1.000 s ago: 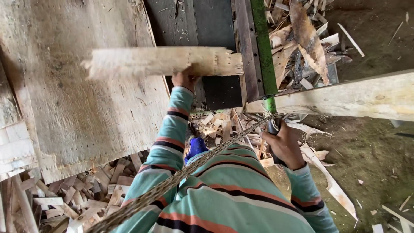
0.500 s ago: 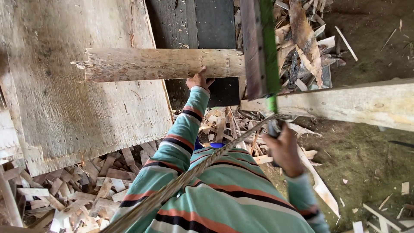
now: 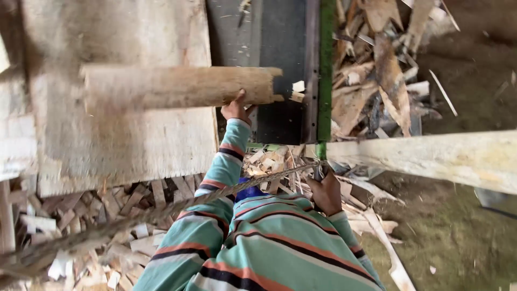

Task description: Feeding wood sheets into an industrial cutting machine to trim them to size.

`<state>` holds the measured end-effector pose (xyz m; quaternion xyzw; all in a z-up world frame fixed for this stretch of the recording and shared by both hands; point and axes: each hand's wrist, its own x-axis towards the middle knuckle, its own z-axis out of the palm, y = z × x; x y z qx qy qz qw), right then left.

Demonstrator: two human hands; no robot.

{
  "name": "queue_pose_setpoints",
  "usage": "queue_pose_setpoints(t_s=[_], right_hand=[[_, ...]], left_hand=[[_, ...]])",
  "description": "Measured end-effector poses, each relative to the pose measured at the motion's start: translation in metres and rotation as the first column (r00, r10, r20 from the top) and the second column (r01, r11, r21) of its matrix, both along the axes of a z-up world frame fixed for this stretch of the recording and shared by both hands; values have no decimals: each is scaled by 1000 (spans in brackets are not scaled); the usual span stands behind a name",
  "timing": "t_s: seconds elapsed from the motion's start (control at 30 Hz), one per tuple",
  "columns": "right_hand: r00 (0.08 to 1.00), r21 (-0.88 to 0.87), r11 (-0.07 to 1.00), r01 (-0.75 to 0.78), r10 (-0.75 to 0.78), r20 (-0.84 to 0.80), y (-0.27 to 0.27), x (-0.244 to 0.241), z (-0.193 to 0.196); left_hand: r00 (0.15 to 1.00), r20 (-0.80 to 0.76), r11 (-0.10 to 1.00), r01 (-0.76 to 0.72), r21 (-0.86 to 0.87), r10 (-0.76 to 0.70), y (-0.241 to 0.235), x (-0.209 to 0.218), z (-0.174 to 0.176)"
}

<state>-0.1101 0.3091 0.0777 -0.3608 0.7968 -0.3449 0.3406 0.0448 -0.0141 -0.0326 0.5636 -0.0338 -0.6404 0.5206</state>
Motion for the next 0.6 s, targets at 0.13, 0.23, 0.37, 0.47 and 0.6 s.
queue_pose_setpoints(t_s=[0.13, 0.23, 0.37, 0.47, 0.6], right_hand=[[995, 195, 981, 18, -37, 96, -3, 2, 10], [996, 49, 997, -66, 69, -59, 12, -9, -23], [981, 91, 986, -137, 148, -126, 13, -17, -28], [739, -106, 880, -464, 318, -594, 24, -30, -22], [962, -7, 984, -178, 172, -213, 9, -22, 50]], left_hand=[[995, -18, 987, 100, -128, -103, 7, 28, 1], [981, -96, 976, 152, -154, -168, 25, 48, -12], [987, -40, 978, 149, -147, -156, 50, 36, 6], [954, -101, 954, 289, 75, -281, 49, 16, 7], [942, -271, 964, 237, 118, -199, 34, 44, -46]])
